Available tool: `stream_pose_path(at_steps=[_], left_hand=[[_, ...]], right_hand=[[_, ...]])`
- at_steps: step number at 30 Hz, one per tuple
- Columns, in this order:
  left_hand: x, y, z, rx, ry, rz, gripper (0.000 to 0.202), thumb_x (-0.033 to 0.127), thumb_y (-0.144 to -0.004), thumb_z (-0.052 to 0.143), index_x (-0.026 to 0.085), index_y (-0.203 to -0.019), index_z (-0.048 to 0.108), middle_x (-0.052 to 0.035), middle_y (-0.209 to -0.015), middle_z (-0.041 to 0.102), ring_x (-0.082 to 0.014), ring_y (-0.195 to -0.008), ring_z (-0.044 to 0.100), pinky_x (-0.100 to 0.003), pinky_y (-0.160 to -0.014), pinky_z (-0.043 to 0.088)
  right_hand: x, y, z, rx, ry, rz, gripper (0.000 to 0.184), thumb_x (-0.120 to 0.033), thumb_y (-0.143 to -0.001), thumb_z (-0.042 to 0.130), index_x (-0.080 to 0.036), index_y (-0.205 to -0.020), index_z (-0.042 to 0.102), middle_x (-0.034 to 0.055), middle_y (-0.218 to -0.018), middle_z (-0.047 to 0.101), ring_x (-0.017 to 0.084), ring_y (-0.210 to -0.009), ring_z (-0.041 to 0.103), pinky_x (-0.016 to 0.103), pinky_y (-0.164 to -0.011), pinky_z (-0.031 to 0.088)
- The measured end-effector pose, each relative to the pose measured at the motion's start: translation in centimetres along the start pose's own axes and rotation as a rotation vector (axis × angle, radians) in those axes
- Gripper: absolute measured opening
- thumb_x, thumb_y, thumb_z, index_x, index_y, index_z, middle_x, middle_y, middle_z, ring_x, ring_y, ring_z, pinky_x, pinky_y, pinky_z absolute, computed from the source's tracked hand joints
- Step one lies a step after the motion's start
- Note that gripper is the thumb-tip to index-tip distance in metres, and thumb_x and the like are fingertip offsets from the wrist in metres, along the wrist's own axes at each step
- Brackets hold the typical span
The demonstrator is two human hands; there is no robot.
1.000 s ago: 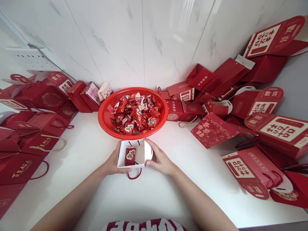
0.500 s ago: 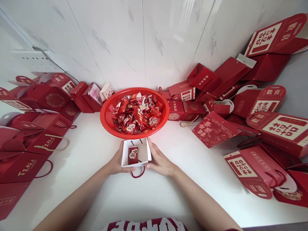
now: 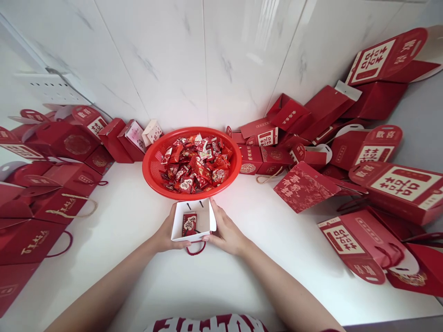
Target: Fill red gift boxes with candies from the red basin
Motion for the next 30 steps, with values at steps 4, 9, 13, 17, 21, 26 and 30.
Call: stream_pose_path(at_steps=[4, 9, 13, 17, 21, 26, 30], left_hand=[[0.1, 0.0, 0.0, -0.004, 0.000, -0.015, 0.095, 0.032, -0.063, 0.088, 0.023, -0.137, 0.030, -0.0154, -0.134, 0.051, -0.0378, -0.124, 0.054, -0.053, -0.099, 0.048], [0.0, -0.1, -0.4, -0.008, 0.012, -0.023, 0.095, 0.030, -0.061, 0.089, 0.023, -0.136, 0.031, -0.0152, -0.131, 0.055, -0.0376, -0.121, 0.057, -0.051, -0.097, 0.050], [-0.2, -0.4, -0.7, -0.025, 0.050, -0.018, 0.101, 0.028, -0.056, 0.092, 0.024, -0.136, 0.031, -0.0151, -0.132, 0.055, -0.0383, -0.122, 0.057, -0.052, -0.098, 0.049], [-0.3, -0.3, -0.7, -0.045, 0.090, -0.019, 0.105, 0.029, -0.059, 0.091, 0.025, -0.142, 0.026, -0.0163, -0.137, 0.053, -0.0386, -0.124, 0.055, -0.054, -0.100, 0.047], [0.0, -0.2, -0.8, -0.031, 0.065, -0.021, 0.109, 0.030, -0.059, 0.090, 0.025, -0.145, 0.023, -0.0164, -0.140, 0.051, -0.0395, -0.128, 0.053, -0.054, -0.103, 0.046], [0.4, 0.0, -1.0, -0.023, -0.023, -0.011, 0.104, 0.033, -0.059, 0.091, 0.023, -0.142, 0.030, -0.0150, -0.139, 0.051, -0.0382, -0.128, 0.052, -0.054, -0.106, 0.044], [0.4, 0.1, -1.2, -0.014, -0.043, -0.016, 0.110, 0.035, -0.060, 0.090, 0.022, -0.147, 0.024, -0.0160, -0.142, 0.049, -0.0376, -0.129, 0.051, -0.053, -0.108, 0.043]], right_hand=[[-0.1, -0.1, 0.1, 0.010, -0.021, 0.003, 0.102, -0.061, -0.092, 0.053, -0.027, -0.159, -0.016, 0.0137, -0.165, 0.017, 0.033, -0.149, 0.026, 0.049, -0.120, 0.030], [-0.4, 0.1, -0.2, 0.045, 0.000, -0.062, 0.095, -0.069, -0.093, 0.043, -0.022, -0.161, -0.005, 0.0162, -0.161, 0.026, 0.034, -0.145, 0.031, 0.050, -0.117, 0.033], [-1.6, 0.0, -3.3, 0.389, 0.053, -0.106, 0.070, -0.070, -0.097, 0.023, -0.023, -0.138, 0.055, 0.0147, -0.136, 0.052, 0.032, -0.126, 0.050, 0.050, -0.105, 0.043], [-3.9, -3.1, -8.1, 0.664, 0.096, -0.056, 0.030, -0.039, -0.102, 0.045, -0.023, -0.100, 0.070, 0.0071, -0.095, 0.067, 0.023, -0.093, 0.064, 0.038, -0.087, 0.050], [-6.3, -10.4, -9.0, 0.304, 0.026, -0.021, 0.027, -0.030, -0.103, 0.044, -0.021, -0.103, 0.070, 0.0043, -0.096, 0.072, 0.017, -0.088, 0.068, 0.030, -0.082, 0.052], [-6.8, -19.1, -4.0, -0.334, 0.328, -0.092, 0.036, -0.006, -0.099, 0.037, -0.016, -0.116, 0.067, 0.0062, -0.123, 0.070, 0.015, -0.112, 0.064, 0.027, -0.100, 0.045], [-5.5, -22.1, -1.4, -0.613, 0.445, -0.040, 0.030, -0.003, -0.093, 0.048, -0.017, -0.105, 0.072, 0.0043, -0.110, 0.075, 0.014, -0.096, 0.069, 0.024, -0.088, 0.050]])
Point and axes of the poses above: each hand's wrist, its own y-axis away from the middle knuckle, its own z-axis out of the palm, x = y × z, the point moved 2 cm from there along -y, towards the middle knuckle
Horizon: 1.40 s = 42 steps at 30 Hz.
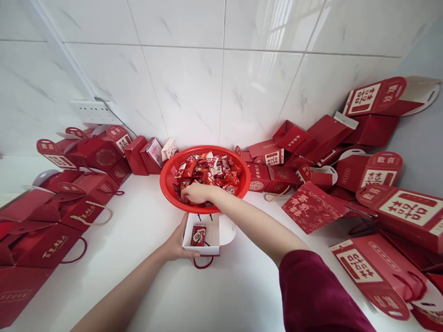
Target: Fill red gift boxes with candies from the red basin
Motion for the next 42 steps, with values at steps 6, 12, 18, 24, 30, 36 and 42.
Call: stream_pose_path(at_steps=[6, 12, 18, 24, 30, 36, 42], left_hand=[[-0.3, 0.1, -0.1, -0.009, 0.009, 0.011, 0.118, 0.033, -0.058, 0.091, 0.023, -0.150, 0.017, -0.0164, -0.146, 0.045, -0.0368, -0.133, 0.049, -0.052, -0.112, 0.039], [-0.4, 0.1, -0.1, -0.030, 0.033, -0.005, 0.114, 0.032, -0.060, 0.090, 0.022, -0.150, 0.020, -0.0162, -0.144, 0.047, -0.0367, -0.133, 0.049, -0.052, -0.112, 0.039], [-0.4, 0.1, 0.0, -0.024, 0.029, -0.002, 0.115, 0.030, -0.059, 0.091, 0.023, -0.149, 0.020, -0.0157, -0.144, 0.047, -0.0364, -0.133, 0.049, -0.052, -0.112, 0.039], [-0.2, 0.2, 0.1, -0.028, 0.017, -0.016, 0.111, 0.031, -0.059, 0.091, 0.022, -0.146, 0.023, -0.0162, -0.142, 0.048, -0.0366, -0.131, 0.050, -0.052, -0.110, 0.041], [0.0, 0.1, 0.1, -0.028, 0.013, -0.033, 0.111, 0.032, -0.059, 0.091, 0.023, -0.146, 0.023, -0.0161, -0.142, 0.048, -0.0369, -0.131, 0.050, -0.052, -0.110, 0.041], [0.0, 0.1, 0.1, -0.020, 0.014, -0.035, 0.112, 0.032, -0.058, 0.091, 0.023, -0.146, 0.022, -0.0158, -0.142, 0.048, -0.0366, -0.130, 0.051, -0.051, -0.108, 0.042], [0.1, 0.1, 0.2, -0.035, 0.050, -0.033, 0.108, 0.034, -0.059, 0.091, 0.023, -0.144, 0.024, -0.0151, -0.137, 0.051, -0.0350, -0.126, 0.053, -0.048, -0.104, 0.046]], right_hand=[[2.8, 0.3, 0.2, -0.227, 0.246, 0.313, 0.023, -0.031, -0.096, 0.062, -0.013, -0.111, 0.066, 0.0086, -0.110, 0.068, 0.020, -0.097, 0.067, 0.040, -0.086, 0.056], [3.3, 1.3, 0.5, -0.332, 0.302, 0.373, 0.026, -0.030, -0.093, 0.066, -0.014, -0.114, 0.064, 0.0087, -0.114, 0.068, 0.021, -0.100, 0.067, 0.041, -0.088, 0.055], [3.1, 1.5, 0.7, -0.308, 0.220, 0.328, 0.044, -0.020, -0.079, 0.073, -0.010, -0.120, 0.059, 0.0157, -0.116, 0.071, 0.026, -0.099, 0.069, 0.028, -0.076, 0.052], [4.1, 1.4, 1.2, -0.231, 0.162, 0.299, 0.061, -0.017, -0.075, 0.072, -0.011, -0.132, 0.050, 0.0176, -0.127, 0.066, 0.027, -0.106, 0.067, 0.028, -0.081, 0.051], [4.7, 0.9, 1.6, -0.219, 0.144, 0.262, 0.056, -0.027, -0.072, 0.077, -0.013, -0.123, 0.057, 0.0165, -0.120, 0.069, 0.028, -0.100, 0.069, 0.029, -0.077, 0.052], [4.9, 0.8, 1.6, -0.184, 0.129, 0.236, 0.048, -0.035, -0.075, 0.076, -0.013, -0.116, 0.063, 0.0147, -0.113, 0.072, 0.027, -0.094, 0.070, 0.029, -0.072, 0.050], [5.2, 0.7, 1.2, -0.117, 0.108, 0.181, 0.023, -0.027, -0.089, 0.064, -0.017, -0.108, 0.073, 0.0105, -0.111, 0.075, 0.023, -0.096, 0.070, 0.026, -0.078, 0.048]])
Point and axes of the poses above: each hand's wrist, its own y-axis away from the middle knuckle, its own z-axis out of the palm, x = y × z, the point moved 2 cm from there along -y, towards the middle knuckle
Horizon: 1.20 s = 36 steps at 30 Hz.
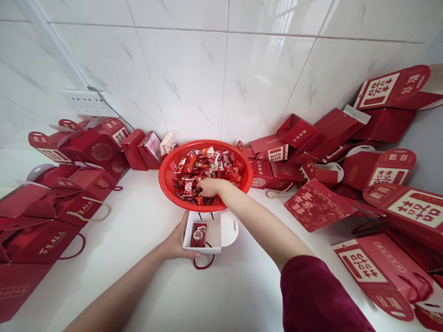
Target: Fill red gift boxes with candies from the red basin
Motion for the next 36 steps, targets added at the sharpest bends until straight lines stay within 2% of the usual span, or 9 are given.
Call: stream_pose_path(at_steps=[5, 8, 13, 19, 25, 30, 33, 36], left_hand=[[-0.1, 0.0, 0.0, 0.004, -0.019, 0.003, 0.105, 0.034, -0.059, 0.091, 0.023, -0.142, 0.027, -0.0144, -0.136, 0.051, -0.0345, -0.125, 0.053, -0.048, -0.104, 0.046], [-0.1, -0.1, 0.0, 0.001, -0.009, 0.010, 0.107, 0.033, -0.059, 0.090, 0.024, -0.143, 0.025, -0.0139, -0.137, 0.050, -0.0344, -0.126, 0.052, -0.048, -0.106, 0.044], [0.0, -0.1, 0.1, 0.002, -0.004, 0.002, 0.107, 0.037, -0.060, 0.090, 0.025, -0.144, 0.025, -0.0140, -0.137, 0.051, -0.0352, -0.125, 0.053, -0.049, -0.105, 0.044], [0.0, -0.1, 0.0, 0.004, 0.004, -0.010, 0.109, 0.037, -0.059, 0.091, 0.024, -0.145, 0.024, -0.0141, -0.136, 0.052, -0.0356, -0.124, 0.053, -0.049, -0.103, 0.045], [0.1, -0.1, 0.0, -0.001, -0.001, -0.021, 0.109, 0.035, -0.059, 0.091, 0.024, -0.145, 0.024, -0.0151, -0.137, 0.051, -0.0361, -0.125, 0.053, -0.050, -0.105, 0.044], [0.1, -0.1, 0.0, -0.002, 0.007, -0.022, 0.117, 0.036, -0.060, 0.091, 0.025, -0.149, 0.017, -0.0155, -0.136, 0.051, -0.0361, -0.125, 0.054, -0.050, -0.103, 0.046], [0.0, -0.1, -0.1, 0.007, -0.037, -0.021, 0.121, 0.035, -0.058, 0.091, 0.025, -0.151, 0.014, -0.0154, -0.137, 0.050, -0.0366, -0.125, 0.053, -0.050, -0.104, 0.045], [-0.1, -0.1, -0.2, 0.014, -0.075, -0.022, 0.125, 0.034, -0.057, 0.092, 0.026, -0.152, 0.011, -0.0156, -0.138, 0.050, -0.0373, -0.126, 0.052, -0.051, -0.106, 0.044]], right_hand=[[0.0, -0.1, -0.2, 0.054, -0.053, -0.099, 0.022, -0.024, -0.092, 0.061, -0.020, -0.108, 0.075, 0.0048, -0.111, 0.076, 0.018, -0.099, 0.069, 0.022, -0.085, 0.045], [-0.2, 0.0, -0.4, 0.087, -0.083, -0.133, 0.020, -0.022, -0.094, 0.058, -0.019, -0.103, 0.075, 0.0053, -0.108, 0.076, 0.018, -0.096, 0.068, 0.023, -0.087, 0.044], [-0.9, 0.4, -0.9, 0.139, -0.133, -0.149, 0.021, -0.022, -0.097, 0.055, -0.015, -0.090, 0.073, 0.0075, -0.094, 0.075, 0.017, -0.083, 0.064, 0.025, -0.080, 0.042], [-1.4, 0.8, -1.2, 0.119, -0.259, -0.159, 0.025, -0.018, -0.097, 0.053, -0.015, -0.076, 0.064, 0.0038, -0.076, 0.072, 0.015, -0.073, 0.066, 0.024, -0.075, 0.045], [-1.4, 1.0, -1.4, 0.061, -0.409, -0.196, 0.026, -0.018, -0.100, 0.050, -0.015, -0.075, 0.059, 0.0031, -0.076, 0.073, 0.014, -0.074, 0.070, 0.024, -0.076, 0.051], [-1.4, 0.9, -0.9, 0.018, -0.464, -0.176, 0.024, -0.022, -0.102, 0.046, -0.014, -0.089, 0.065, 0.0052, -0.084, 0.076, 0.014, -0.075, 0.071, 0.024, -0.071, 0.053], [-1.3, 0.6, -0.4, -0.006, -0.432, -0.163, 0.017, -0.026, -0.098, 0.055, -0.015, -0.097, 0.068, 0.0028, -0.082, 0.076, 0.014, -0.069, 0.069, 0.024, -0.066, 0.051], [-1.3, 0.2, -0.2, 0.019, -0.349, -0.180, 0.012, -0.027, -0.088, 0.068, -0.016, -0.087, 0.070, 0.0012, -0.080, 0.075, 0.014, -0.070, 0.066, 0.023, -0.066, 0.047]])
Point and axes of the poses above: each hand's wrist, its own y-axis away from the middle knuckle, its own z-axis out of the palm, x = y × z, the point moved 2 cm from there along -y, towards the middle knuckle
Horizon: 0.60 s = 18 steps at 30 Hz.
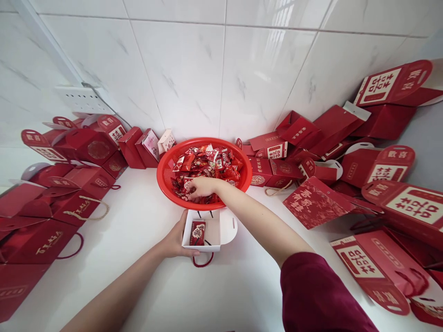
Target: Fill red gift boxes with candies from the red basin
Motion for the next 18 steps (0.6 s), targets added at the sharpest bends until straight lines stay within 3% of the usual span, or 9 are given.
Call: stream_pose_path(at_steps=[6, 12, 18], left_hand=[[-0.1, 0.0, 0.0, -0.007, 0.037, 0.002, 0.124, 0.035, -0.058, 0.091, 0.025, -0.152, 0.011, -0.0162, -0.138, 0.050, -0.0380, -0.127, 0.053, -0.051, -0.107, 0.043], [0.3, -0.1, 0.1, -0.008, 0.025, 0.020, 0.110, 0.035, -0.059, 0.091, 0.023, -0.145, 0.023, -0.0162, -0.139, 0.050, -0.0381, -0.127, 0.052, -0.052, -0.105, 0.045], [0.1, -0.1, 0.3, -0.017, 0.048, 0.030, 0.103, 0.034, -0.061, 0.090, 0.023, -0.142, 0.028, -0.0158, -0.139, 0.051, -0.0381, -0.128, 0.052, -0.053, -0.104, 0.045]], right_hand=[[-0.6, 0.1, -0.5, 0.094, 0.133, -0.079, 0.007, -0.021, -0.084, 0.065, -0.016, -0.082, 0.070, 0.0014, -0.075, 0.070, 0.014, -0.067, 0.059, 0.023, -0.067, 0.039], [-2.2, 1.7, -1.1, 0.300, 0.162, -0.117, 0.011, -0.024, -0.076, 0.069, -0.015, -0.081, 0.068, 0.0000, -0.068, 0.064, 0.013, -0.060, 0.050, 0.024, -0.062, 0.035], [-4.7, 6.2, -0.4, 0.590, -0.012, -0.208, 0.021, -0.030, -0.091, 0.057, -0.015, -0.104, 0.065, 0.0040, -0.093, 0.069, 0.016, -0.081, 0.060, 0.026, -0.077, 0.045]])
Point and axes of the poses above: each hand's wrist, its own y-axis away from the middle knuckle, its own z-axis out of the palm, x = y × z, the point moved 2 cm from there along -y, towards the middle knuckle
